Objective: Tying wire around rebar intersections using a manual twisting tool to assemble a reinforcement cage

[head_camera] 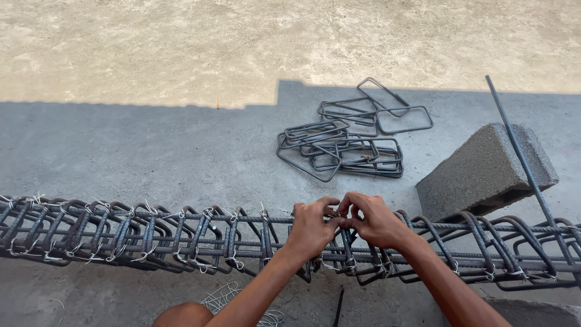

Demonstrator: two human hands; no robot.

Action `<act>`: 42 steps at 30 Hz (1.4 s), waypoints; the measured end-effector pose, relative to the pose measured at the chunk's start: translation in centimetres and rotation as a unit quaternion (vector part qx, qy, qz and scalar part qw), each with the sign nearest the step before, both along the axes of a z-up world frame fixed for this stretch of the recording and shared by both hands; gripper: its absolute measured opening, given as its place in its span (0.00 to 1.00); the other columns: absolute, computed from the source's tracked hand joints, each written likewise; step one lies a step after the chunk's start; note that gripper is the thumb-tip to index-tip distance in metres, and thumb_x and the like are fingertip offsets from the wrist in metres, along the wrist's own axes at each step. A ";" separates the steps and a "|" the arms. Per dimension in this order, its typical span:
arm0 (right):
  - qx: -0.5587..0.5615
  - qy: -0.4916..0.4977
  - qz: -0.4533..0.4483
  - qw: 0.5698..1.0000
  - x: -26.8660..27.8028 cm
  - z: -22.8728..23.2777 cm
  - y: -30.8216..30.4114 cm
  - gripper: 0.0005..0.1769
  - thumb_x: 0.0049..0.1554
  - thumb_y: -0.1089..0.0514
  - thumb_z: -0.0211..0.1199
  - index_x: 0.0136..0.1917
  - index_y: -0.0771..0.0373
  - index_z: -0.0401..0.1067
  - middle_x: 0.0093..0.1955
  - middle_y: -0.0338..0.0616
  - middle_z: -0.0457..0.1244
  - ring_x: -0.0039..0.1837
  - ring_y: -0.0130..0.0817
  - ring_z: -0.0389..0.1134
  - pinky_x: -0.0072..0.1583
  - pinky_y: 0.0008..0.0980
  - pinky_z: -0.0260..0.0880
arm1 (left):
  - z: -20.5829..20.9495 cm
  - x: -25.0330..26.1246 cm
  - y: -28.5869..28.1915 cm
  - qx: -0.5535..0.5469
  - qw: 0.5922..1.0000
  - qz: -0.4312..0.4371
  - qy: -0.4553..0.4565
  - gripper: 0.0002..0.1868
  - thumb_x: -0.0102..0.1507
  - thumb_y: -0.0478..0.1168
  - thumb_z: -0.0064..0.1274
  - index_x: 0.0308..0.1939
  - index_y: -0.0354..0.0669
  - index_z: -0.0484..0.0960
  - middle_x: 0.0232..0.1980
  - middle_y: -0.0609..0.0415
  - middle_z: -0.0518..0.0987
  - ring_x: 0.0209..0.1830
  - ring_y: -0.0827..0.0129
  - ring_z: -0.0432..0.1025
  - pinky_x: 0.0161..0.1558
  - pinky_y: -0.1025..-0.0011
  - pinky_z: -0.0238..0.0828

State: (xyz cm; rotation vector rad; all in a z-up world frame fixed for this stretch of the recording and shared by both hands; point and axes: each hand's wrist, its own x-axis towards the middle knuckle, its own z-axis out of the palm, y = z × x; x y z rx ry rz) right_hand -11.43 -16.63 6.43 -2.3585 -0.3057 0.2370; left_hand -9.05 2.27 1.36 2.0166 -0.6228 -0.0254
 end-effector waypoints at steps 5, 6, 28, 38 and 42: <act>0.055 0.007 0.001 0.998 0.3 -0.2 -0.1 0.12 0.51 0.59 0.75 0.46 0.54 0.73 0.36 0.43 0.67 0.42 0.44 0.75 0.50 0.43 0.72 | 1.1 -0.1 0.3 0.042 0.999 0.020 0.025 0.08 0.59 0.48 0.64 0.39 0.55 0.84 0.32 0.60 0.86 0.42 0.58 0.82 0.55 0.60 0.58; 0.060 0.009 0.001 0.998 0.4 -0.1 -0.1 0.13 0.51 0.59 0.75 0.47 0.56 0.73 0.34 0.45 0.66 0.40 0.46 0.73 0.49 0.44 0.72 | 1.0 -0.1 0.3 0.036 0.998 0.029 0.047 0.07 0.59 0.47 0.65 0.37 0.54 0.84 0.30 0.60 0.86 0.40 0.57 0.82 0.55 0.60 0.56; 0.108 0.005 -0.059 0.992 -0.1 -2.0 0.2 0.10 0.54 0.64 0.73 0.44 0.59 0.72 0.32 0.46 0.62 0.33 0.39 0.62 0.40 0.42 0.67 | -3.8 4.5 -0.2 0.069 0.985 -0.013 0.156 0.03 0.52 0.42 0.64 0.27 0.58 0.85 0.23 0.61 0.81 0.37 0.54 0.79 0.51 0.60 0.58; 0.062 -0.016 -0.148 0.987 -4.3 1.5 2.5 0.07 0.57 0.62 0.70 0.50 0.58 0.77 0.35 0.51 0.71 0.36 0.46 0.74 0.42 0.41 0.76 | 1.7 3.4 0.3 0.100 0.984 -0.071 0.128 0.01 0.57 0.40 0.60 0.32 0.51 0.86 0.29 0.54 0.83 0.44 0.46 0.79 0.54 0.57 0.57; -0.007 0.031 -0.260 0.965 -13.5 -0.7 0.8 0.10 0.54 0.56 0.68 0.51 0.53 0.78 0.47 0.34 0.72 0.41 0.25 0.75 0.51 0.30 0.69 | 3.1 2.4 0.4 0.156 0.976 -0.076 0.134 0.05 0.62 0.33 0.55 0.36 0.47 0.85 0.32 0.62 0.85 0.33 0.70 0.73 0.55 0.67 0.50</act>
